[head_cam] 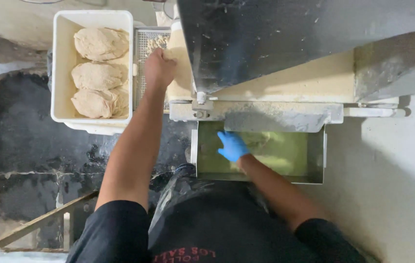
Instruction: Feeding dough balls from a storage bin into a processing machine on a production line
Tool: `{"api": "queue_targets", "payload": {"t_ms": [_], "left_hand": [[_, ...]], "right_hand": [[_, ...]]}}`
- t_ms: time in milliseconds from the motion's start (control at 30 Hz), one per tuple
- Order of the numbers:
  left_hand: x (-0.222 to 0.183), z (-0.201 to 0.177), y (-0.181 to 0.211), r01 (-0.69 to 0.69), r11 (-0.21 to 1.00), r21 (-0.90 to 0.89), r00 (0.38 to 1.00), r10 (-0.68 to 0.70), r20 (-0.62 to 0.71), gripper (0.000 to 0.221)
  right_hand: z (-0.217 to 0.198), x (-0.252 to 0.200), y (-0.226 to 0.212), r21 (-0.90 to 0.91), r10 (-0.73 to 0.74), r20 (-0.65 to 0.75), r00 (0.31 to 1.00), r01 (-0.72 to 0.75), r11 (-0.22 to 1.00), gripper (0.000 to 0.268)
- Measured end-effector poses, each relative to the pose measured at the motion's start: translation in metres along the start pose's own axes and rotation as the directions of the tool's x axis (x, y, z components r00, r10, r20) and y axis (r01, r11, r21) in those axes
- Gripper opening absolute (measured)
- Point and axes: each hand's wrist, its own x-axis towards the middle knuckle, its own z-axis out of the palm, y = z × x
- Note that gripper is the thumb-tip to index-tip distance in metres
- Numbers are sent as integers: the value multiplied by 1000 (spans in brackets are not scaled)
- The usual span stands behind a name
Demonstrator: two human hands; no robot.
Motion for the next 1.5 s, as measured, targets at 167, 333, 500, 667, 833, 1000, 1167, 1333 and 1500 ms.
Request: {"api": "queue_targets", "payload": {"t_ms": [167, 333, 500, 667, 833, 1000, 1167, 1333, 1500], "left_hand": [[-6, -16, 22, -63, 996, 68, 998, 64, -17, 27], [-19, -48, 44, -165, 983, 85, 986, 165, 14, 24], [-16, -72, 64, -232, 965, 122, 973, 228, 40, 26], [-16, -112, 83, -365, 905, 217, 931, 350, 105, 25], [13, -153, 51, -401, 901, 165, 916, 392, 87, 28], [59, -202, -9, -149, 986, 74, 981, 138, 133, 30], [131, -208, -88, -123, 923, 366, 988, 147, -39, 18], [210, -133, -173, 5, 878, 479, 993, 53, -108, 31], [151, -39, -170, -27, 982, 187, 958, 79, -276, 52]], "right_hand": [[82, 41, 33, -151, 97, 71, 993, -85, 985, 18], [32, 6, 32, 89, 92, 144, 985, -105, 990, 47], [39, 7, -3, 62, -174, 178, 969, 166, 984, 56], [209, 87, 104, 79, 30, 212, 977, -48, 996, 37], [112, 49, 33, -109, 104, 335, 936, -71, 991, 31], [74, 18, 0, -42, 227, 231, 946, -223, 974, 23], [81, -7, 16, 157, 539, 221, 813, -575, 803, 28], [57, -50, 21, 380, 488, 214, 846, -533, 756, 25], [13, -78, 3, 518, 581, 325, 747, -654, 551, 34]]}}
